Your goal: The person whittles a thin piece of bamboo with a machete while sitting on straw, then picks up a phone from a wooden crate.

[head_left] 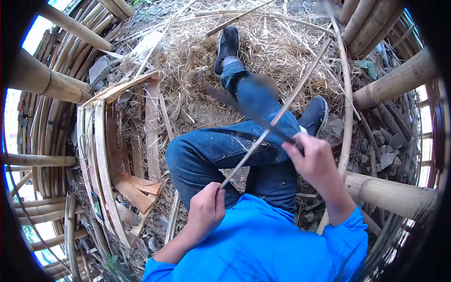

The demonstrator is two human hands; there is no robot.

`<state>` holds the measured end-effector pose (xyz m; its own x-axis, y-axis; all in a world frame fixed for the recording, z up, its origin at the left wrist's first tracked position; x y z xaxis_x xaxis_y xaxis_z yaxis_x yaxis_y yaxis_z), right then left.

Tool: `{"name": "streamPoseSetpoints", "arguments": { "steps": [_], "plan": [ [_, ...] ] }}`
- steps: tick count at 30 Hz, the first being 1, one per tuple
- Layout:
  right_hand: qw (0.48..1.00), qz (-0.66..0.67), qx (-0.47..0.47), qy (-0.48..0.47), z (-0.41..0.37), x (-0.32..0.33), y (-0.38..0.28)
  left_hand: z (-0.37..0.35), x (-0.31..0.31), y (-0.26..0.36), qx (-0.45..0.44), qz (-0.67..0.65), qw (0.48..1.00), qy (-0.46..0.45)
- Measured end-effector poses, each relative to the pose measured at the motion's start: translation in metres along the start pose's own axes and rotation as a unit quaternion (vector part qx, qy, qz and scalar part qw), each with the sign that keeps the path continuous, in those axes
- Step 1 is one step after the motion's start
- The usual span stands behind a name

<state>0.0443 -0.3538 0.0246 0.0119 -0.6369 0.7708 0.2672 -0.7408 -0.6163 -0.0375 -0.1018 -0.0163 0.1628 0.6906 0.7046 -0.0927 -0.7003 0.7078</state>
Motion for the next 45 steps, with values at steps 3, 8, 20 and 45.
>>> {"name": "streamPoseSetpoints", "arguments": {
  "steps": [3, 8, 20, 45],
  "plan": [
    [0.998, 0.002, -0.059, 0.027, 0.005, -0.002, 0.016, -0.003, -0.007, -0.007, 0.050, -0.003, 0.999, -0.013],
    [1.000, 0.006, -0.012, -0.011, -0.018, -0.040, 0.030, -0.007, -0.026, -0.031, 0.071, -0.019, 0.996, -0.053],
    [0.992, -0.066, -0.109, 0.023, -0.007, -0.085, 0.087, -0.002, -0.066, -0.067, 0.085, 0.020, 0.994, -0.059],
    [0.934, 0.163, -0.306, -0.089, 0.021, -0.076, 0.123, 0.003, -0.079, -0.072, 0.069, 0.122, 0.990, -0.025]
  ]
}}
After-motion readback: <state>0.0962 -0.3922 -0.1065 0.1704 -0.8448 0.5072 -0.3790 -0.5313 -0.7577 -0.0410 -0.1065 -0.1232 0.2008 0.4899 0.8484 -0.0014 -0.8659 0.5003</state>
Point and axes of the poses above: each hand's wrist, its own z-axis towards the middle knuckle, its own x-axis out of the back of the hand, y = z × x, the point moved 2 cm from there along z, towards the middle knuckle, and after that the axes turned 5 degrees about z, right-handed, at the moved point
